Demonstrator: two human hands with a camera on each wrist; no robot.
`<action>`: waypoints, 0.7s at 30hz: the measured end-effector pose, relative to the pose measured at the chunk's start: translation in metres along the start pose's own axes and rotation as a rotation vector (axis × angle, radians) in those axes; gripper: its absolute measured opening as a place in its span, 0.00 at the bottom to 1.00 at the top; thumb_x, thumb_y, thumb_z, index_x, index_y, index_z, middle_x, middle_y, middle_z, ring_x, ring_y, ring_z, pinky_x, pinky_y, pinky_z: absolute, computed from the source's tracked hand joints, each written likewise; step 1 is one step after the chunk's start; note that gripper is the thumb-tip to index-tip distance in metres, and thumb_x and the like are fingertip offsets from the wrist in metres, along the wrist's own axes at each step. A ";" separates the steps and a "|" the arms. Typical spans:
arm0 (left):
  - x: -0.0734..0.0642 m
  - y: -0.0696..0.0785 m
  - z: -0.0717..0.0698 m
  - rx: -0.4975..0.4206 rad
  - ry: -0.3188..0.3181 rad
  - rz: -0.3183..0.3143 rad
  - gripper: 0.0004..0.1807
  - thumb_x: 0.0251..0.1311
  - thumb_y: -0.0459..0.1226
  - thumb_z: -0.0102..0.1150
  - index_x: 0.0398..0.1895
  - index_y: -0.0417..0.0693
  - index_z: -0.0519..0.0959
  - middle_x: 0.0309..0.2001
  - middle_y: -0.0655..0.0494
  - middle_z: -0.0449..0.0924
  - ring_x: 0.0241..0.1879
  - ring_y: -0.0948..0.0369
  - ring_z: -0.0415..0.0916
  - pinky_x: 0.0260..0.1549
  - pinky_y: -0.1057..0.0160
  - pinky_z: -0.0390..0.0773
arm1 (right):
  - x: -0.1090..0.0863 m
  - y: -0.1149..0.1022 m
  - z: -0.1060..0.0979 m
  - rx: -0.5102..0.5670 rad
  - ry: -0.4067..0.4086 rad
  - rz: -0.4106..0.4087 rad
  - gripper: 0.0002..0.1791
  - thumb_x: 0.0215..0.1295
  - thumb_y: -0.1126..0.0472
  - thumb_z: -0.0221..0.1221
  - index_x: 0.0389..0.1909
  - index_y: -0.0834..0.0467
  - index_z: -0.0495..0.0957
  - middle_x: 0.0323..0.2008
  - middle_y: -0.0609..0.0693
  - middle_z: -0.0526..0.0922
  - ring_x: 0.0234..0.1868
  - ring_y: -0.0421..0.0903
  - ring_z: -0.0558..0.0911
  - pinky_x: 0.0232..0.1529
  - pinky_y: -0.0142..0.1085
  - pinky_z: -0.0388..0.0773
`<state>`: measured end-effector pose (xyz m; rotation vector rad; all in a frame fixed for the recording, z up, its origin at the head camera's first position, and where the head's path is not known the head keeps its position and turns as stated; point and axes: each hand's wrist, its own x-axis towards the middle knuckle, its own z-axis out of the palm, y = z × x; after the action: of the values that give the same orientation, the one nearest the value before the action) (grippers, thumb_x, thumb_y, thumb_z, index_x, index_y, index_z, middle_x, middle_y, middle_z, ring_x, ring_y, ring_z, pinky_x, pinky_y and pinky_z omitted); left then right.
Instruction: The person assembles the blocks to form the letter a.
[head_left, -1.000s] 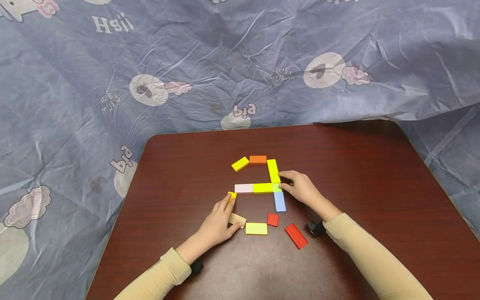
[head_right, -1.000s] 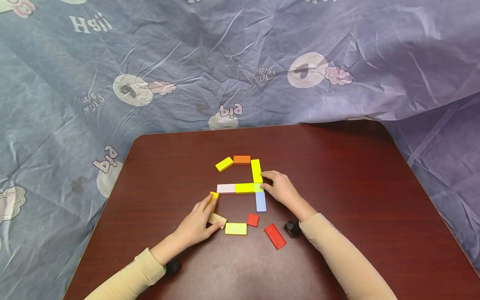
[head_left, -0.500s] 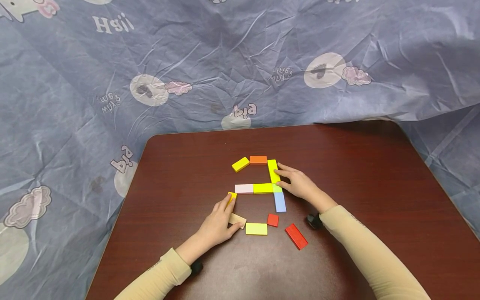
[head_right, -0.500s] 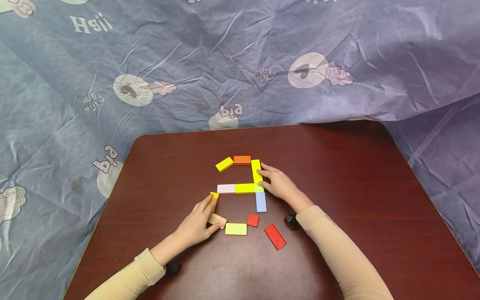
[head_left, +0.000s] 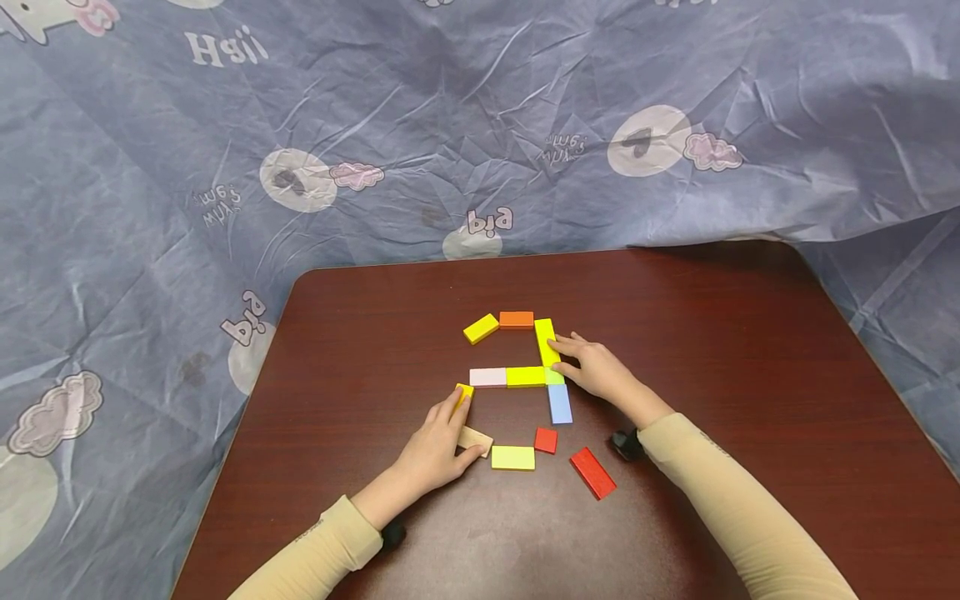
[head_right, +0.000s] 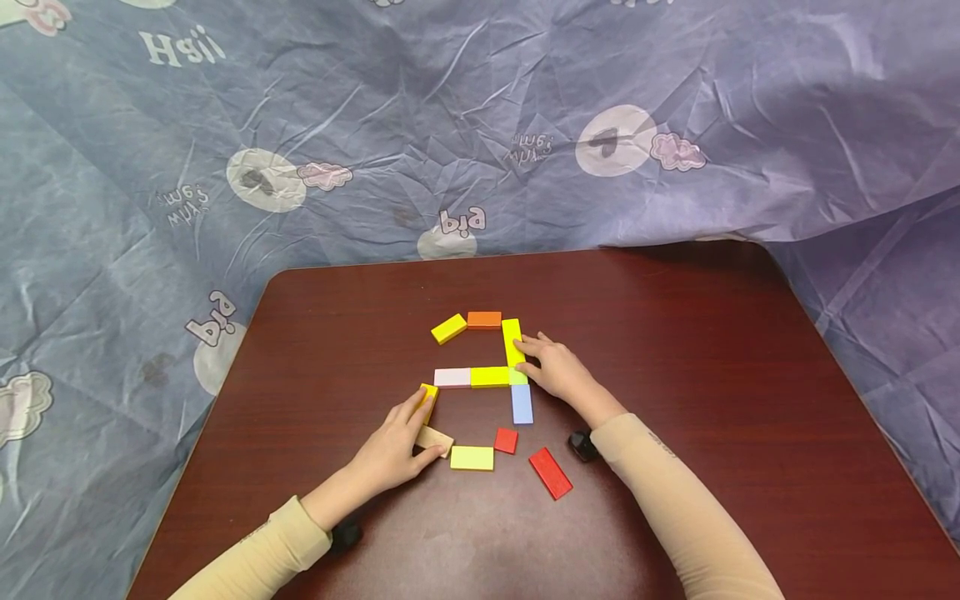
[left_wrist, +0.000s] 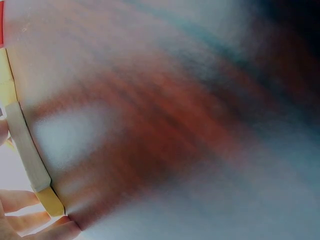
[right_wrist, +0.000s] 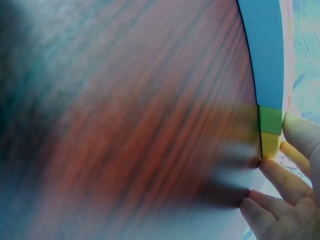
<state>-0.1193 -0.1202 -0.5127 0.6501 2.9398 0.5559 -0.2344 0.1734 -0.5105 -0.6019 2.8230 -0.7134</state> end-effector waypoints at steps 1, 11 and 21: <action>0.000 0.000 0.000 -0.001 0.001 0.000 0.41 0.61 0.48 0.66 0.69 0.31 0.65 0.72 0.36 0.59 0.67 0.40 0.64 0.56 0.46 0.76 | 0.000 0.000 0.000 0.000 0.000 0.001 0.30 0.67 0.55 0.62 0.69 0.59 0.69 0.69 0.61 0.69 0.73 0.63 0.61 0.68 0.57 0.63; 0.000 0.000 0.001 -0.001 0.003 0.002 0.41 0.60 0.48 0.66 0.69 0.31 0.65 0.72 0.36 0.59 0.67 0.40 0.64 0.56 0.46 0.76 | -0.001 0.001 0.000 0.018 0.018 -0.014 0.29 0.69 0.55 0.60 0.69 0.59 0.70 0.68 0.61 0.70 0.72 0.63 0.63 0.68 0.57 0.63; 0.001 -0.001 0.001 -0.002 0.010 0.010 0.42 0.60 0.48 0.66 0.70 0.31 0.64 0.73 0.36 0.58 0.67 0.41 0.64 0.56 0.47 0.76 | -0.037 -0.003 -0.002 0.035 0.130 -0.004 0.25 0.66 0.56 0.63 0.62 0.60 0.76 0.58 0.59 0.80 0.60 0.58 0.78 0.60 0.55 0.74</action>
<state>-0.1204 -0.1205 -0.5137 0.6638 2.9465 0.5638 -0.2006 0.1872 -0.5045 -0.5752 2.9209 -0.8299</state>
